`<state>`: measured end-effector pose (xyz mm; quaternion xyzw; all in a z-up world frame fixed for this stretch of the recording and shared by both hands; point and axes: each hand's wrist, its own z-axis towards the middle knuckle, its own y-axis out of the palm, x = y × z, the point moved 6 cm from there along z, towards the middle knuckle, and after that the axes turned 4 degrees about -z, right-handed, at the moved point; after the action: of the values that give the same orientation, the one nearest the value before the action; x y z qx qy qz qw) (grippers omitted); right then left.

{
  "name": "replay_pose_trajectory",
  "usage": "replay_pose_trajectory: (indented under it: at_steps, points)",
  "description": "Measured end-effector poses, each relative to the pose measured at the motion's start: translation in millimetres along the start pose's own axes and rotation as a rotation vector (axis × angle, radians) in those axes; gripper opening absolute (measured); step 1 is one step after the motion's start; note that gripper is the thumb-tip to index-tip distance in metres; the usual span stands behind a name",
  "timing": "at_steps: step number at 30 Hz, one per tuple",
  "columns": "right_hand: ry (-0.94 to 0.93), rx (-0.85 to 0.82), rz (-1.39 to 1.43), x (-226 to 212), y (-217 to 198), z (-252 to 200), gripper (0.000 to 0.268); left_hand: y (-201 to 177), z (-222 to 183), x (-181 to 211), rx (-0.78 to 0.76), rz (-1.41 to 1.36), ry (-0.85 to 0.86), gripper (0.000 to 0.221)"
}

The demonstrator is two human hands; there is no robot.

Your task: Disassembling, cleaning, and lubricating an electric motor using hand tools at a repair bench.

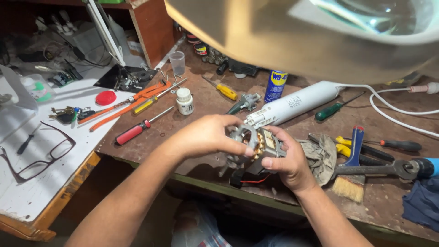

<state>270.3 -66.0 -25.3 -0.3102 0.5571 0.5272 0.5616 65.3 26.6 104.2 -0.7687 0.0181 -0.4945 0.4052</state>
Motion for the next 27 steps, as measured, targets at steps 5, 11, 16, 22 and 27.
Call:
replay_pose_trajectory:
  at_steps: [5,11,16,22,27]
  points:
    - [0.02,-0.024,-0.03,-4.2,2.9,-3.3,0.106,7.2,1.9,2.1,-0.021,0.085,-0.003,0.112]
    - [0.052,-0.054,-0.04,-8.9,5.4,-2.0,0.107,10.1,1.7,9.2,0.029,0.12,-0.052,0.106]
    - [0.039,-0.075,-0.208,-4.9,-1.1,-2.7,0.109,16.0,12.4,-11.2,0.033,-0.01,-0.089,0.101]
    - [0.016,-0.087,-0.225,-5.9,0.9,-1.5,0.11,20.7,-0.9,-2.0,0.086,0.067,-0.07,0.105]
    - [0.106,-0.126,-0.301,-7.2,7.9,0.4,0.117,15.0,-15.7,7.6,0.129,0.063,-0.091,0.103]
